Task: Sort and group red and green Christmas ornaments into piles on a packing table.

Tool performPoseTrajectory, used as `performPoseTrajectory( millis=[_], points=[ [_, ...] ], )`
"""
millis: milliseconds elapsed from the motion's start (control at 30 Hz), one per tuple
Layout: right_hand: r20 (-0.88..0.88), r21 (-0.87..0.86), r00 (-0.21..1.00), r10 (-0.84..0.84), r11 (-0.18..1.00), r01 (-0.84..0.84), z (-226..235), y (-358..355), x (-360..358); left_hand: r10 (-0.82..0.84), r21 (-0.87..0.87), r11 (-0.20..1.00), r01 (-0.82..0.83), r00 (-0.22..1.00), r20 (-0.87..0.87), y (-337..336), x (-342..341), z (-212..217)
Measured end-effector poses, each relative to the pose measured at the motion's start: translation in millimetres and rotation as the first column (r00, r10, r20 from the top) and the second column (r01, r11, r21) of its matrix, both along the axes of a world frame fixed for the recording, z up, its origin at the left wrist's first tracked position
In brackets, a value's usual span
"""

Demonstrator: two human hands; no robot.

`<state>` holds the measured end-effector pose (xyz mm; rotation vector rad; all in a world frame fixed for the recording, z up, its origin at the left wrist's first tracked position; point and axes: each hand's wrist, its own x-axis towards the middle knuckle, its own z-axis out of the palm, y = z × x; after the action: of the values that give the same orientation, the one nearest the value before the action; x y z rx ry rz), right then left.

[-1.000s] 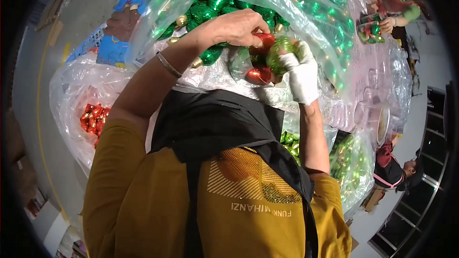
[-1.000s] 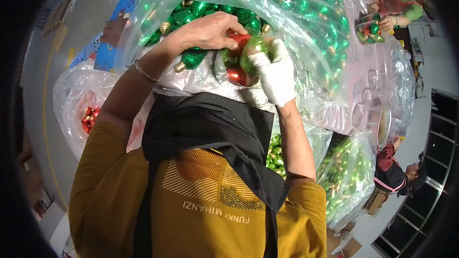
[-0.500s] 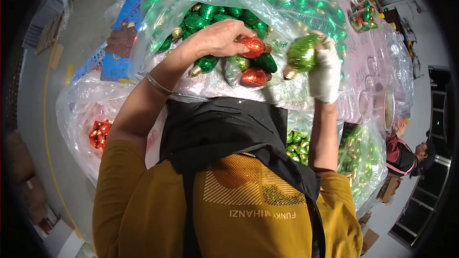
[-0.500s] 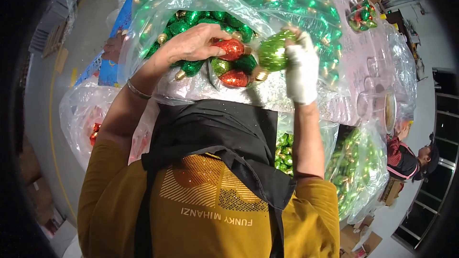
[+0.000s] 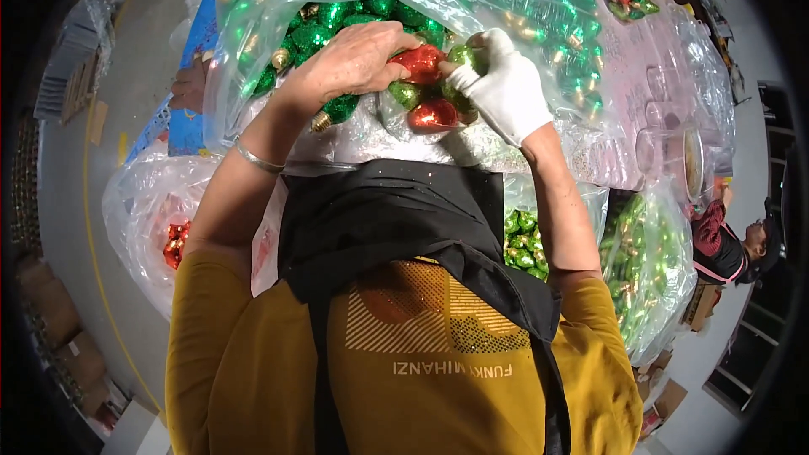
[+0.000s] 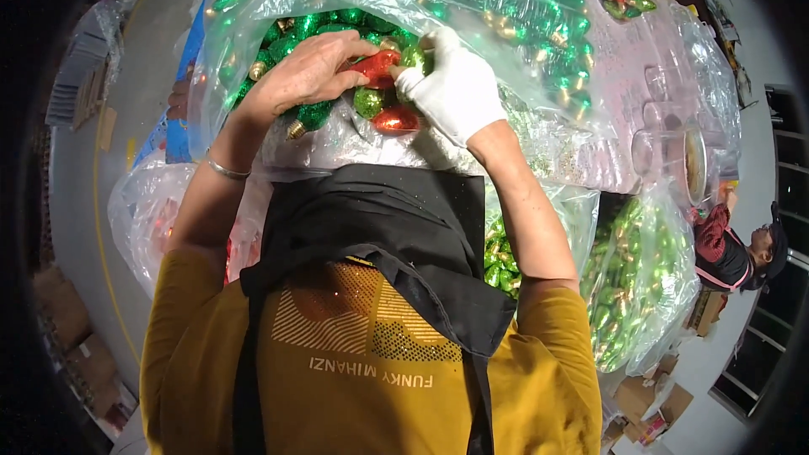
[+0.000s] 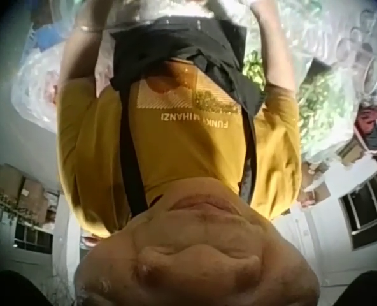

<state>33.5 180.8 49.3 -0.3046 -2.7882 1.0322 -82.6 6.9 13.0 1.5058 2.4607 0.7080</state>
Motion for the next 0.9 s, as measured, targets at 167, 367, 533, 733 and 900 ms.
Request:
performPoseTrajectory(
  millis=[167,367,533,733,900],
  points=[
    [0.141,0.528,0.990,0.018,0.844,-0.091,0,-12,1,-0.020,0.056,0.998,0.021,1.000,-0.021,0,2,-5],
    [0.000,0.426,0.996,0.088,0.901,-0.080,-4,0,6,0.007,-0.034,0.999,-0.005,0.998,0.070,-5,3,5],
    [0.373,-0.255,0.894,0.249,0.954,-0.159,1,85,0,0.025,0.033,0.999,-0.025,1.000,0.000,-16,9,3],
    [0.256,0.152,0.908,0.333,0.913,-0.378,-104,111,-69,0.045,-0.082,0.996,-0.041,0.998,0.047,-26,9,10],
    [0.253,-0.005,0.937,0.240,0.969,-0.247,-127,60,-114,0.068,0.055,0.996,-0.064,0.995,-0.068,-21,17,14]
  ],
)
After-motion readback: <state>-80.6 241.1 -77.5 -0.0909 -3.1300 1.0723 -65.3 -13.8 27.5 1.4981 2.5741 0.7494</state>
